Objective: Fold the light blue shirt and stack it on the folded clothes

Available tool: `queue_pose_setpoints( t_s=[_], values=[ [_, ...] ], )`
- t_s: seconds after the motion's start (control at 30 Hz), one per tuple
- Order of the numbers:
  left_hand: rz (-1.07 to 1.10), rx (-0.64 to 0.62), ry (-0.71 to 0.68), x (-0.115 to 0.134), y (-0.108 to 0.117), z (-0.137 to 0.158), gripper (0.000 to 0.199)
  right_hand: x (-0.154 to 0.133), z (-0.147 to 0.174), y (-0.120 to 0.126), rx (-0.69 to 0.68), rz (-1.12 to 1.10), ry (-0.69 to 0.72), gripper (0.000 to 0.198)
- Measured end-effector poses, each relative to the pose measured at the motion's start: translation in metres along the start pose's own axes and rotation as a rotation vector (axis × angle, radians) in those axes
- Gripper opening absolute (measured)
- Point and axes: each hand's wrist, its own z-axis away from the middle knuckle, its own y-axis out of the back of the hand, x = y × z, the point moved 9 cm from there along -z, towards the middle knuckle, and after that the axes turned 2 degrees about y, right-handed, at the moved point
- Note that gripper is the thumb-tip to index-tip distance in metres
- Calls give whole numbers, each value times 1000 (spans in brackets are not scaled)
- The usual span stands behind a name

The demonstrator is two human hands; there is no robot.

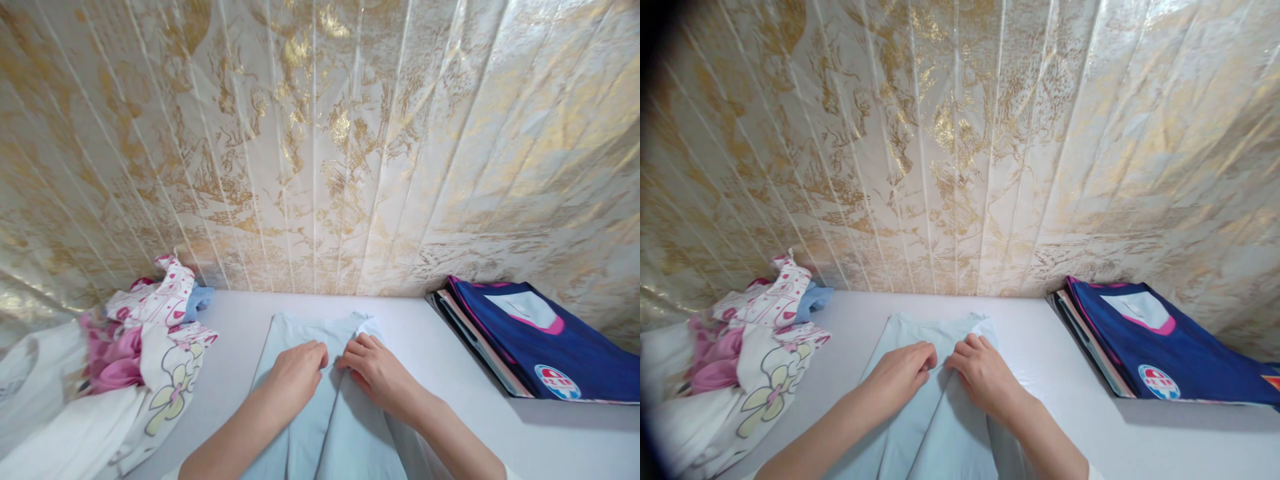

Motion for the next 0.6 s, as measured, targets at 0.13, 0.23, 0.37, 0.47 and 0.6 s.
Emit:
queue_pose_setpoints(
  t_s=[0.13, 0.23, 0.37, 0.47, 0.6],
  values=[
    [4, -4, 0, -1, -1, 0, 25, -4, 2, 3, 2, -10, 7, 28],
    [17, 0, -17, 3, -1, 1, 26, -18, 4, 3, 5, -71, 66, 34],
    [44, 21, -55, 10, 0, 2, 28, -34, 7, 2, -17, -153, 130, 35],
    [60, 42, -75, 16, 6, 3, 32, -36, 14, 14, -30, -152, 105, 30],
    [66, 46, -100, 27, 9, 0, 31, -32, 27, 26, -127, -140, 16, 31]
  ],
)
